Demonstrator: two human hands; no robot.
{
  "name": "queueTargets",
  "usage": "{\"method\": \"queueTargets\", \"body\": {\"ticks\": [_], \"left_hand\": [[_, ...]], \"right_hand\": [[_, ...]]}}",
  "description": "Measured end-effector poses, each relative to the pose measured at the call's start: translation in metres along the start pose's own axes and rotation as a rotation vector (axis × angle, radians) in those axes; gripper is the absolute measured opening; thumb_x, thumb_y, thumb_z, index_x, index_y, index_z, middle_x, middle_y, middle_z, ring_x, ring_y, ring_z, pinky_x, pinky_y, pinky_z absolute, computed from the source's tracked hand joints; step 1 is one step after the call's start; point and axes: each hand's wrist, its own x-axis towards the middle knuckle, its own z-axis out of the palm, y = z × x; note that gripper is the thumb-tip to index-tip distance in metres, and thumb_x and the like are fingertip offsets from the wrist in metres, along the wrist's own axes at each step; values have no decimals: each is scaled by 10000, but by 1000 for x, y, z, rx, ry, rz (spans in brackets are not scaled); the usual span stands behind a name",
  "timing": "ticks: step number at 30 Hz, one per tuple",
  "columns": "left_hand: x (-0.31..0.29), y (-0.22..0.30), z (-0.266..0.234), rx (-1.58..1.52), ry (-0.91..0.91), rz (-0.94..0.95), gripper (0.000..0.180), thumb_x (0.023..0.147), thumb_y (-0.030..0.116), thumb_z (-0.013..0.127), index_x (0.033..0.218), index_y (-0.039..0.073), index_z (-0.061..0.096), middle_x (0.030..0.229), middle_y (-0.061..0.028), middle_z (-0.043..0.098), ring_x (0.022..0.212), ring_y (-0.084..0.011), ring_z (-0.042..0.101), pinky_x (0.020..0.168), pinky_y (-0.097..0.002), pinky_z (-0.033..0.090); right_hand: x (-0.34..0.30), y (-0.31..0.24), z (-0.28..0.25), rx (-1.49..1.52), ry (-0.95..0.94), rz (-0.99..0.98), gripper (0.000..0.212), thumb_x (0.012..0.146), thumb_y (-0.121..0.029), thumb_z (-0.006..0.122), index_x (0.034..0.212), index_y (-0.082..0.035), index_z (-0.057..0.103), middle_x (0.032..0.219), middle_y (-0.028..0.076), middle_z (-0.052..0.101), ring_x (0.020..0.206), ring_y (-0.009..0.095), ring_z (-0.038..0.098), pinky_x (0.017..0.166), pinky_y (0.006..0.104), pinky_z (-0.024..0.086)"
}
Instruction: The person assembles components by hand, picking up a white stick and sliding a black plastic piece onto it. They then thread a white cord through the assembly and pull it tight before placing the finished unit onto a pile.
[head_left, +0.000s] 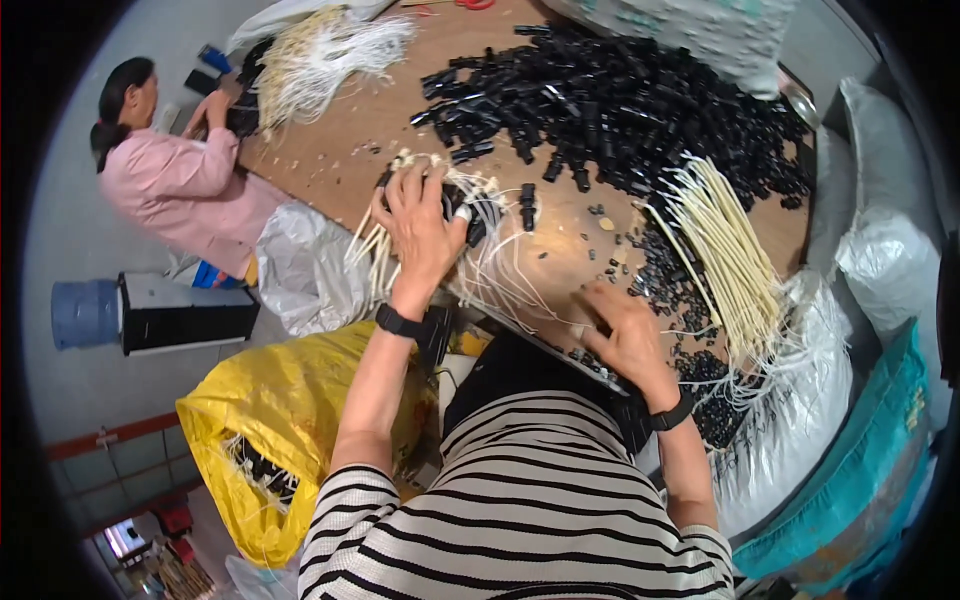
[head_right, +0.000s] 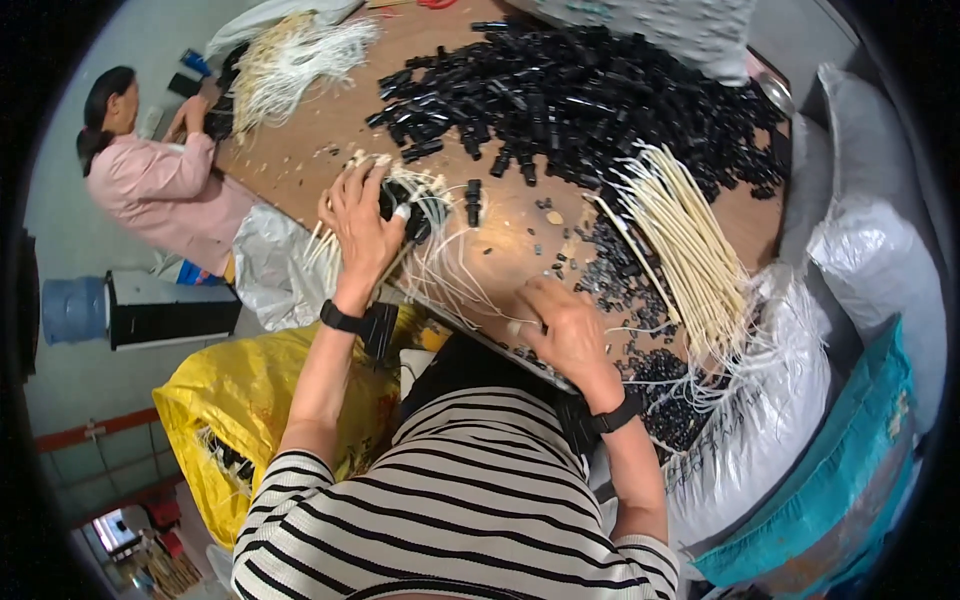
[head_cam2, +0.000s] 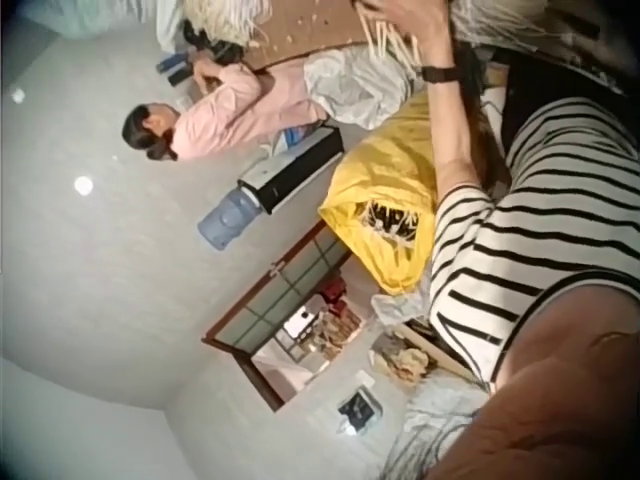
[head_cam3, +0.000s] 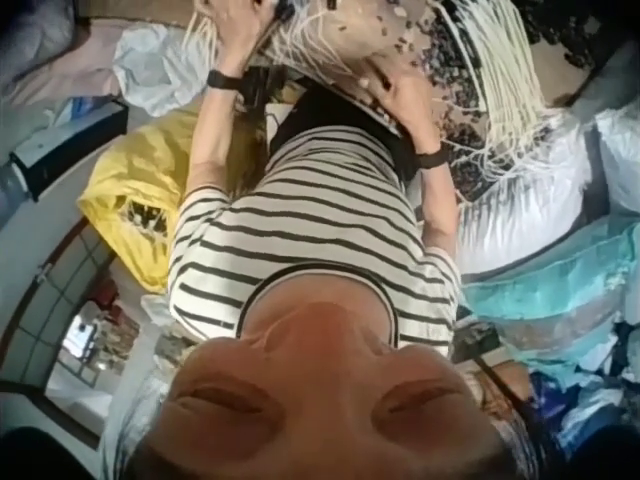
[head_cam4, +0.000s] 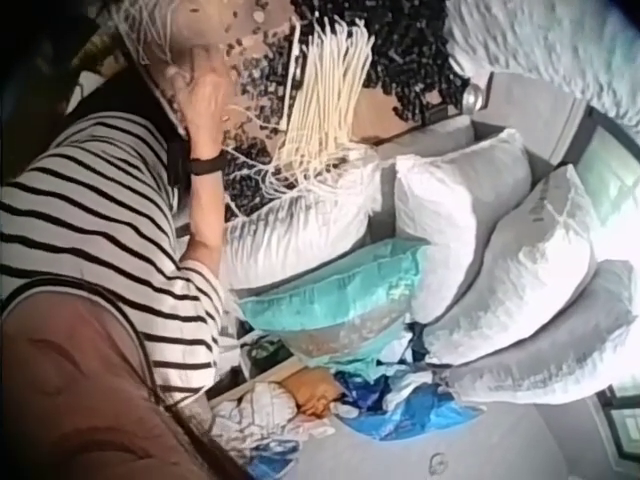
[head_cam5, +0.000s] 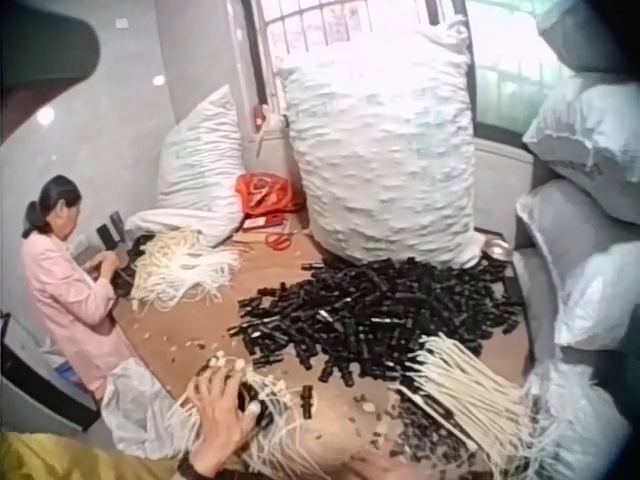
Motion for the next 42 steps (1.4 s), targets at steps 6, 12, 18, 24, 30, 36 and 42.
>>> {"method": "queueTargets", "body": {"ticks": [6,12,18,24,30,36,42], "left_hand": [[11,55,32,-134,-337,159,331,684,160,667,1009,105,692,1042,-141,630,960,-313,583,935,-462,373],[3,68,65,-89,-449,124,142,666,48,698,789,76,633,817,-126,537,777,-337,600,691,-401,475],[-12,85,45,-800,-421,-159,360,695,-98,586,1012,47,671,952,-127,611,861,-329,607,804,-382,495],[-17,72,46,-1073,-704,-439,378,817,-101,503,1137,25,661,1011,6,668,837,-59,552,723,-204,453],[-8,61,35,-924,-585,67,375,782,-93,570,1108,51,685,978,-63,704,881,-156,620,790,-272,481],[-8,60,34,-714,-511,487,317,754,-20,679,1030,126,726,1003,-10,721,911,-214,645,861,-353,461],[-8,85,0,-658,-557,555,404,713,-15,678,1081,150,675,840,-53,688,796,-238,669,653,-340,541]], "right_hand": [[-16,55,-50,-530,297,427,180,777,-143,709,939,-67,684,885,139,651,744,350,638,639,416,495],[-29,75,-58,-534,143,468,156,766,-102,702,887,-55,617,866,132,625,696,360,608,618,458,463],[-22,34,-58,-120,119,329,119,879,-95,611,989,-51,597,680,141,591,594,326,595,537,385,445],[-33,32,-52,155,147,270,168,853,-77,641,1008,-18,673,721,116,656,568,201,603,539,301,456],[-38,32,-52,122,117,172,169,841,-100,644,991,-42,697,775,130,672,632,276,644,574,333,493],[-41,28,-41,17,81,109,164,815,-92,670,972,-59,706,757,115,675,643,273,651,569,332,505],[-27,21,-34,-32,204,281,180,721,-42,737,886,-20,671,754,123,642,631,232,635,574,305,493]]}}
